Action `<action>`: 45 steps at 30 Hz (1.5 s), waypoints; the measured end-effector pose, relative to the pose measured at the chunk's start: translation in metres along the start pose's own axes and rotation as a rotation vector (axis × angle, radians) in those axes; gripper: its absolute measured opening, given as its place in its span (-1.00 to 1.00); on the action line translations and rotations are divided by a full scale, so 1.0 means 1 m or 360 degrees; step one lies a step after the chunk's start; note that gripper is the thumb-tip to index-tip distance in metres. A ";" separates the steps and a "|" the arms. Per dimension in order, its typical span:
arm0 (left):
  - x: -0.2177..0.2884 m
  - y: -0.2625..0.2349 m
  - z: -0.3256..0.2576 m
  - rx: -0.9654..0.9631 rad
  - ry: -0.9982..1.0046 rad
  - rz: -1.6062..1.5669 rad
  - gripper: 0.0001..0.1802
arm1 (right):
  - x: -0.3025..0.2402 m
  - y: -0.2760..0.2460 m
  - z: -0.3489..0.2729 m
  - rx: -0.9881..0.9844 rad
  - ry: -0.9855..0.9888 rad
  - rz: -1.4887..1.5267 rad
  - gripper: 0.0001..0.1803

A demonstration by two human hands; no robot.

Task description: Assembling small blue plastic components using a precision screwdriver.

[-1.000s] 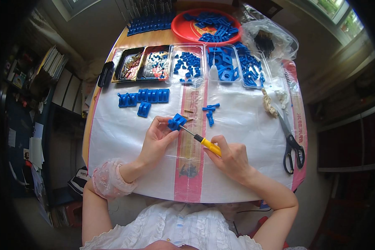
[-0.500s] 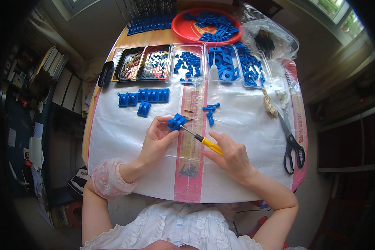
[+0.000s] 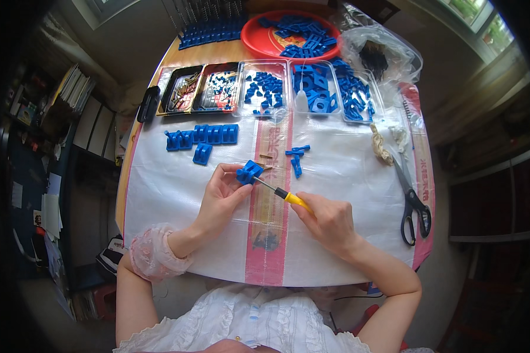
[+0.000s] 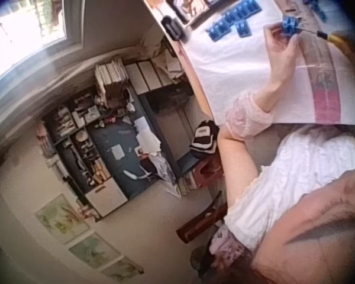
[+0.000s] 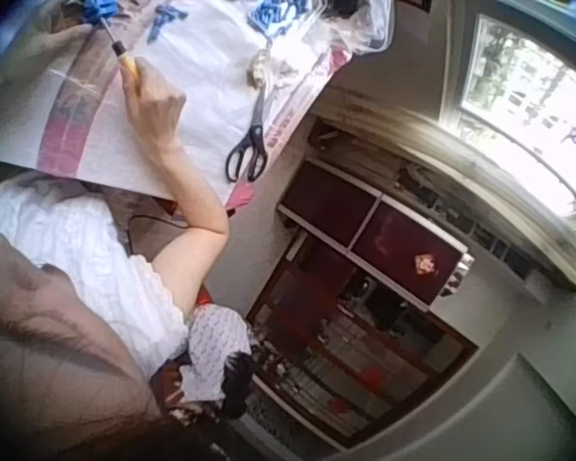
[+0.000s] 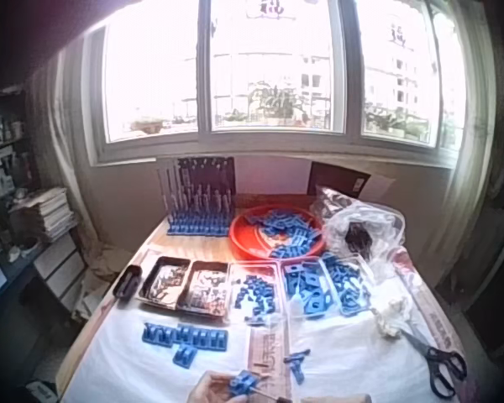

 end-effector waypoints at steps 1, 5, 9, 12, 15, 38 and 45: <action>0.000 -0.001 0.000 0.0000 0.0000 -0.0003 -0.62 | 0.000 0.001 0.001 0.0022 -0.0003 0.0023 -0.63; 0.001 -0.001 -0.001 0.0014 -0.0004 -0.0025 -0.61 | -0.006 -0.001 0.004 -0.0021 0.0016 0.0111 -0.54; 0.001 -0.002 0.001 0.0041 -0.0015 -0.0012 -0.60 | -0.007 0.000 0.000 -0.0011 0.0020 0.0172 -0.51; 0.000 -0.001 0.001 0.0003 0.0008 -0.0019 -0.61 | -0.004 -0.002 -0.002 0.0029 -0.0032 0.0111 -0.59; -0.002 -0.005 -0.001 0.0022 -0.0017 0.0006 -0.62 | -0.009 -0.009 0.005 0.0100 -0.0068 0.0044 -0.67; 0.004 0.002 -0.001 0.0094 -0.0217 -0.0013 -0.82 | 0.004 -0.002 -0.001 -0.0028 0.0130 0.0078 -0.60; 0.002 0.002 -0.005 0.0048 -0.0184 0.0057 -0.83 | 0.004 -0.010 0.007 -0.0020 0.0037 0.0147 -0.75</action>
Point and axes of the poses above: each hand's wrist, its own z-axis towards the middle knuckle, its own y-axis out of the palm, x = y × z, the point moved 7 cm from there along z, towards the middle knuckle, and after that the axes turned 15 degrees about -z, right-handed, at the moved point
